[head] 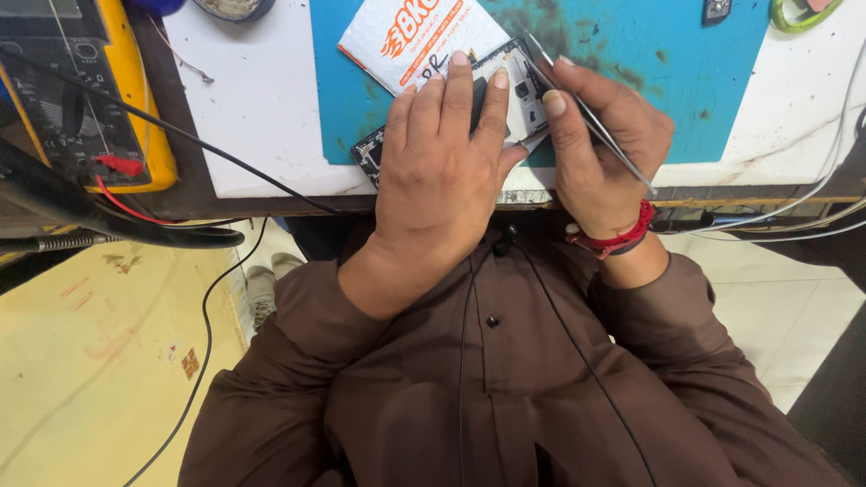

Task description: The person uses a metal prying tool to separate the screen from the phone frame, then applies heat with a blue hot air gun to soften adhesive. They continue prying and wiping the frame edges with a cloth to remove residue.

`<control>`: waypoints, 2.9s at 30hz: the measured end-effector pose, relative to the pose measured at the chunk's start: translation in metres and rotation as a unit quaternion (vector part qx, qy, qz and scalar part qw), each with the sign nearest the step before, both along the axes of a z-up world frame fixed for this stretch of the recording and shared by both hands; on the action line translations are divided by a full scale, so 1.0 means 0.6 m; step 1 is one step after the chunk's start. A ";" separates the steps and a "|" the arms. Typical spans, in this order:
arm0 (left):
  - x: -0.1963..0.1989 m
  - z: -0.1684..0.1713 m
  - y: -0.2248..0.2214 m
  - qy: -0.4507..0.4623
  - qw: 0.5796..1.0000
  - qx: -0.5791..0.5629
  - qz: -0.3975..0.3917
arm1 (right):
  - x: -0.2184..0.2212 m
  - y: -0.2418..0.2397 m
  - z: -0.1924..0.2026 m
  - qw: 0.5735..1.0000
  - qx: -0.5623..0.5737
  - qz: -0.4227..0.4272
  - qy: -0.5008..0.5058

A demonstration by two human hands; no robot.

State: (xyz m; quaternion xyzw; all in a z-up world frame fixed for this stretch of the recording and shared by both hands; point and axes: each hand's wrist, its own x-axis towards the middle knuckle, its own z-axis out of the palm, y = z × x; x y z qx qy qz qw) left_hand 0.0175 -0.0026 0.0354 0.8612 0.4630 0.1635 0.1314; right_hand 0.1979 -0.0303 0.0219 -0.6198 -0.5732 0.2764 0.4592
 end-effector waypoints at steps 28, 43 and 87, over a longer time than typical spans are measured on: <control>-0.005 0.002 0.004 -0.019 1.000 -0.009 -0.004 | -0.014 -0.004 -0.003 0.984 0.070 0.028 -0.163; -0.003 0.002 0.004 -0.020 1.000 -0.014 -0.010 | -0.015 -0.004 0.006 0.984 0.053 0.009 -0.167; 0.041 -0.023 0.023 0.010 0.998 -0.020 -0.050 | 0.136 0.003 -0.023 0.993 0.099 -0.010 0.060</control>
